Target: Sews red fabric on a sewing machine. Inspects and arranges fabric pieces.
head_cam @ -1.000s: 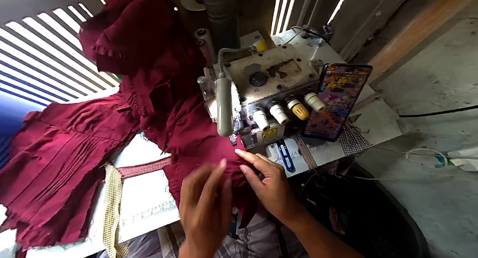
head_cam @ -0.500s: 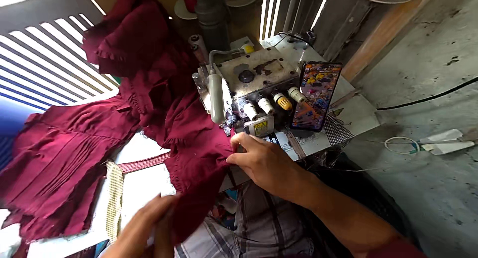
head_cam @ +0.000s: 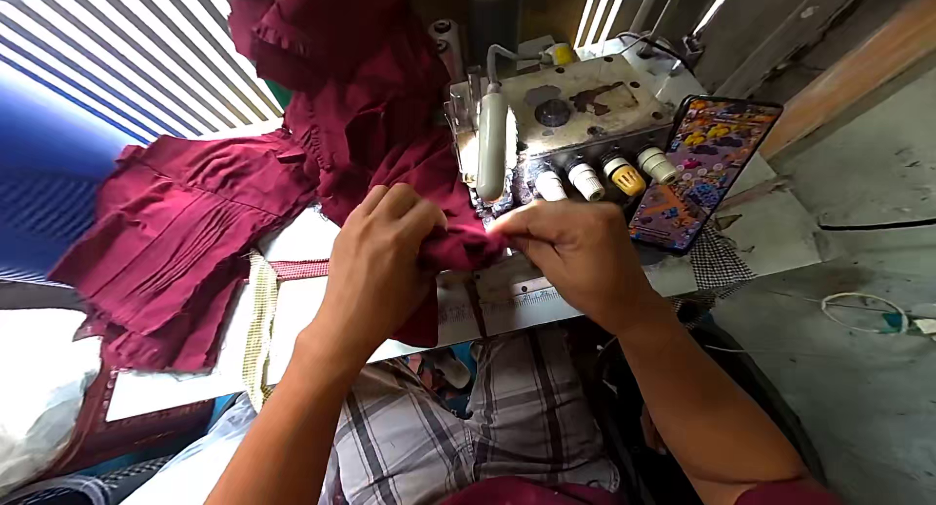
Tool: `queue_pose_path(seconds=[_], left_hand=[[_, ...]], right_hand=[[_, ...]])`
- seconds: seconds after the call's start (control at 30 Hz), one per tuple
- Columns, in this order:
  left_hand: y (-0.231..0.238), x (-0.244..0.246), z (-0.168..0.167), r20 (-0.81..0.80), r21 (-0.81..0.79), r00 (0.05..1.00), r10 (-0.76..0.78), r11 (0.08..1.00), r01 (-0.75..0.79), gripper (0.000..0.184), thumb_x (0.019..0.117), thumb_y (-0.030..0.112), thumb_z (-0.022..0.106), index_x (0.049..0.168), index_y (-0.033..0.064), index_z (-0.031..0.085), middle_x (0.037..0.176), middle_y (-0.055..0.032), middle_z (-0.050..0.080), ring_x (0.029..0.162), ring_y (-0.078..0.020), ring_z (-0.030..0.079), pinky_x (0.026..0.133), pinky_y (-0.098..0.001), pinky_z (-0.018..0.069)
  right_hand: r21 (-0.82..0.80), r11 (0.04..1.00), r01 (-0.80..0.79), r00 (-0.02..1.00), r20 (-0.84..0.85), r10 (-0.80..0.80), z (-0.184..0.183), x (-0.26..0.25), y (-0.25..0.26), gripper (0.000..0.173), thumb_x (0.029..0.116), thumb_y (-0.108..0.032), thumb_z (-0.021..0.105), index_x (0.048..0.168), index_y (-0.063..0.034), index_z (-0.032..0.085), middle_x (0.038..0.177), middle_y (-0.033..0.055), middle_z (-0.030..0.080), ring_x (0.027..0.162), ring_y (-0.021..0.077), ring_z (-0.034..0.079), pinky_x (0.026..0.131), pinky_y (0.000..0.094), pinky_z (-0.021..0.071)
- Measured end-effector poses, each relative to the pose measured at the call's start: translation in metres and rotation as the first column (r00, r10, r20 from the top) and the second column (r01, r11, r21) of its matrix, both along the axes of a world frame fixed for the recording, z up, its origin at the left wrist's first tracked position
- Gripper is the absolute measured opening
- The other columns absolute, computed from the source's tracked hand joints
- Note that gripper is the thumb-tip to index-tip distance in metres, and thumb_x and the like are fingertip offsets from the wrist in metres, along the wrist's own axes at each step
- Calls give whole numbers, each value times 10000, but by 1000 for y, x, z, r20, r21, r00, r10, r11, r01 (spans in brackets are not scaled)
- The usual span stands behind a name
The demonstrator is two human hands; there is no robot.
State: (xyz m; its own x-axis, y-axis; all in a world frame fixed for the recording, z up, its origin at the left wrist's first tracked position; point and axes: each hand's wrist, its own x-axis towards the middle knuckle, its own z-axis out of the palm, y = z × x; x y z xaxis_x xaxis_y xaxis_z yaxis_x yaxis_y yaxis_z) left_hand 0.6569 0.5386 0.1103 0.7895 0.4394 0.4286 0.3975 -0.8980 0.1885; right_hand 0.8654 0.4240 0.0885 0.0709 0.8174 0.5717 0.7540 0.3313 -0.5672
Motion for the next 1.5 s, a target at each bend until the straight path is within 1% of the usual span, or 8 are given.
queue_pose_path(seconds=[0.13, 0.23, 0.37, 0.87, 1.0, 1.17, 1.33, 1.5], left_hand=[[-28, -14, -28, -21, 5, 988, -154, 988, 155, 102, 944, 70, 605, 963, 54, 704, 1361, -147, 624, 1328, -316, 559, 1090, -512, 471], [-42, -14, -60, -45, -38, 973, -225, 974, 223, 130, 1022, 36, 488, 1019, 45, 618, 1445, -125, 605, 1389, -262, 541, 1169, -471, 419], [-47, -6, -66, -37, -60, 990, -133, 990, 131, 456, 986, 57, 511, 1429, 128, 598, 1441, -70, 624, 1374, -248, 558, 1162, -489, 426], [-6, 9, -48, -126, -104, 982, -143, 986, 131, 436, 847, 16, 579, 1247, 100, 731, 1398, -41, 656, 1346, -223, 584, 1116, -485, 475], [8, 13, -42, -135, -109, 975, -177, 981, 163, 466, 807, -2, 609, 1248, 85, 729, 1363, -59, 677, 1328, -223, 595, 1117, -419, 474], [6, -8, -24, -63, -348, 982, -176, 926, 144, 316, 877, 410, 717, 1033, 141, 659, 1361, -13, 585, 1286, -117, 556, 1015, -347, 531], [2, -35, 0, 80, -410, 995, -63, 908, 91, 225, 973, 384, 659, 1033, 170, 694, 911, 103, 684, 767, 30, 632, 652, -188, 549], [-17, -31, 35, 214, -380, 976, -35, 918, 116, 162, 911, 186, 703, 1070, 153, 703, 965, 98, 680, 796, 14, 644, 666, -174, 566]], right_hand=[[10, 999, -50, 994, -92, 50, -49, -11, -34, 197, 1025, -116, 596, 1032, -97, 792, 1085, 44, 773, 978, 87, 736, 832, 249, 617], [42, 998, -37, 985, -166, 43, -87, -16, -45, 190, 1028, -74, 590, 1038, -85, 780, 1176, 85, 759, 1093, 118, 723, 908, 244, 601], [74, 997, 20, 982, -187, -6, -93, -20, -46, 183, 1019, -38, 592, 1041, -67, 772, 1175, 99, 758, 1122, 136, 717, 945, 252, 594], [65, 993, 100, 989, -117, -92, -84, -16, -14, 208, 1029, -65, 573, 1069, -93, 775, 1191, 68, 754, 1115, 125, 713, 918, 254, 591], [45, 977, 208, 975, -86, -203, -85, -19, -8, 204, 1011, -129, 599, 1066, -136, 796, 1170, 91, 721, 979, 122, 704, 811, 253, 588], [-27, 976, 217, 975, -51, -218, -79, -18, -4, 210, 1007, -156, 593, 1076, -147, 792, 1111, 94, 681, 920, 132, 676, 747, 278, 586], [-95, 989, 115, 992, 70, -109, -57, -6, 3, 148, 987, -174, 648, 1042, -131, 778, 1135, 80, 679, 903, 171, 696, 719, 343, 603], [-190, 977, -95, 995, -29, 91, -19, 1, 10, 131, 960, -193, 685, 1030, -135, 779, 1012, 5, 728, 811, 88, 694, 710, 286, 605]])
